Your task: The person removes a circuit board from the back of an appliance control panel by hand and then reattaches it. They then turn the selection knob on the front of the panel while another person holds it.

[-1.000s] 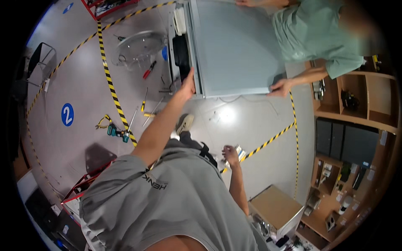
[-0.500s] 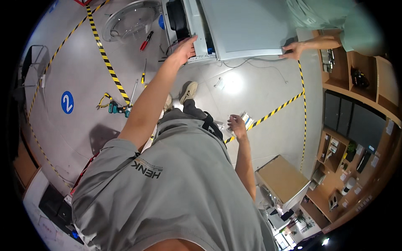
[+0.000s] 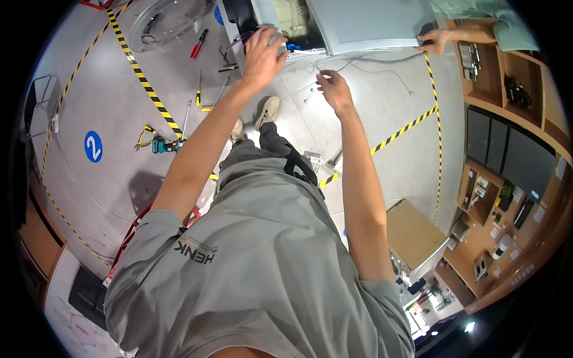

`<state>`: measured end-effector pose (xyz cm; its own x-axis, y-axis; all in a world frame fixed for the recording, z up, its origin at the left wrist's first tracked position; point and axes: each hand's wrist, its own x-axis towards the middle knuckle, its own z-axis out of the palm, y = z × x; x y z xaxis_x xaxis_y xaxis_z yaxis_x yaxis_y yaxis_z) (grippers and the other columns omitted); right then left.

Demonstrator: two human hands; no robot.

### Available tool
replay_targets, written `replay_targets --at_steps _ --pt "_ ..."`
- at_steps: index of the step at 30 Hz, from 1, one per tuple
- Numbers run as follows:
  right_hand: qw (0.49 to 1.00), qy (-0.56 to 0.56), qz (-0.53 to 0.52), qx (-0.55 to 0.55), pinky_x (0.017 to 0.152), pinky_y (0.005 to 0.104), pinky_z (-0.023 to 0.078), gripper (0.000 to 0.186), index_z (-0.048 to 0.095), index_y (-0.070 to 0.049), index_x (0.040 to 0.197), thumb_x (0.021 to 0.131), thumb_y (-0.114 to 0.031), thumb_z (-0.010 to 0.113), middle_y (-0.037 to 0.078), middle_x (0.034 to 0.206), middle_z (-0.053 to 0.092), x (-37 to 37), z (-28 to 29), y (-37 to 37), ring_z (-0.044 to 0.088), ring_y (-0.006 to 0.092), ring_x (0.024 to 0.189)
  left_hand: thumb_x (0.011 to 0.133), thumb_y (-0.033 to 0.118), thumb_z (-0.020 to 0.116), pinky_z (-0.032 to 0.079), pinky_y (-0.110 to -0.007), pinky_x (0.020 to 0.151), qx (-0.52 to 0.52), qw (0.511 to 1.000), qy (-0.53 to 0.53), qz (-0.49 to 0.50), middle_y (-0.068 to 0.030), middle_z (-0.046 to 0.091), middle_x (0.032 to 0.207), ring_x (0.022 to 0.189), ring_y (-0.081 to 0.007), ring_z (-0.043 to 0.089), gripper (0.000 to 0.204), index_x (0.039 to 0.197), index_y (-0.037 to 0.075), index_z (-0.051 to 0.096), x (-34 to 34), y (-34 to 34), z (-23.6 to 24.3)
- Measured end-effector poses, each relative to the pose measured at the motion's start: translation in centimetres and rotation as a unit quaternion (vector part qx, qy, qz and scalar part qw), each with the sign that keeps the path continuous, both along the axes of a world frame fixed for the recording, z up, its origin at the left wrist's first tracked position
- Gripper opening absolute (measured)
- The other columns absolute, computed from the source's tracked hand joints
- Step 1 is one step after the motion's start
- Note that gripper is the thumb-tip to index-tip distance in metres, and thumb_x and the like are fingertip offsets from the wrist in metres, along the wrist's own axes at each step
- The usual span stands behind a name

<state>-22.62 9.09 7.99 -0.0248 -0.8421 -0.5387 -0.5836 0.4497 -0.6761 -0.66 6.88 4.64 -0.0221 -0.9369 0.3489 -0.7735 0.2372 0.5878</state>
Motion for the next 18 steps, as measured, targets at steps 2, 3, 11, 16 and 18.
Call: replay_targets --at_steps 2,3,11,16,18 --pt "0.995 -0.064 -0.075 0.033 0.072 0.0276 0.051 0.034 0.058 -0.001 0.114 0.090 -0.026 0.059 0.012 0.094 0.068 0.6 -0.8 -1.4 0.065 0.0158 0.082 0.078 0.023 0.070 0.030 -0.046 0.102 -0.003 0.999 -0.019 -0.035 -0.0068 0.050 0.130 0.128 -0.0288 0.037 0.030 0.106 0.010 0.067 -0.9 0.0 -0.5" --pt "0.988 -0.096 -0.113 0.048 0.072 0.0275 0.051 0.033 0.059 -0.001 0.112 0.090 -0.025 0.060 0.012 0.093 0.069 0.7 -1.3 -2.0 0.066 0.0158 0.083 0.079 0.023 0.069 0.030 -0.046 0.103 -0.004 0.998 -0.031 -0.052 -0.0067 0.050 0.130 0.128 -0.0284 0.037 0.030 0.105 0.010 0.067 -1.2 -0.1 -0.8" --pt "0.955 0.206 0.004 -0.214 0.072 0.0370 0.050 0.030 0.063 -0.007 0.105 0.081 -0.025 0.070 0.011 0.080 0.069 3.7 -1.7 -3.9 0.066 0.0284 0.075 0.078 0.018 0.068 0.029 -0.048 0.102 -0.047 0.997 -0.008 -0.058 -0.0039 0.064 0.108 0.119 -0.0260 0.047 0.016 0.092 0.010 0.070 -2.5 -0.8 -3.7" --pt "0.944 0.228 0.025 -0.239 0.073 0.0416 0.049 0.026 0.062 -0.009 0.102 0.080 -0.021 0.068 0.013 0.086 0.067 3.5 -3.1 -5.7 0.064 0.0318 0.084 0.073 0.012 0.070 0.030 -0.049 0.101 -0.079 0.995 0.032 -0.056 -0.0047 0.064 0.101 0.113 -0.0268 0.050 0.012 0.084 0.009 0.067 -3.1 -1.3 -2.9" --pt "0.934 0.240 0.049 -0.262 0.073 0.0427 0.050 0.022 0.063 -0.008 0.098 0.080 -0.019 0.067 0.014 0.088 0.066 3.3 -3.8 -5.8 0.063 0.0331 0.085 0.072 0.012 0.072 0.030 -0.049 0.101 -0.073 0.995 0.043 -0.048 -0.0052 0.063 0.101 0.113 -0.0281 0.050 0.017 0.088 0.010 0.067 -3.2 -1.1 -2.6"
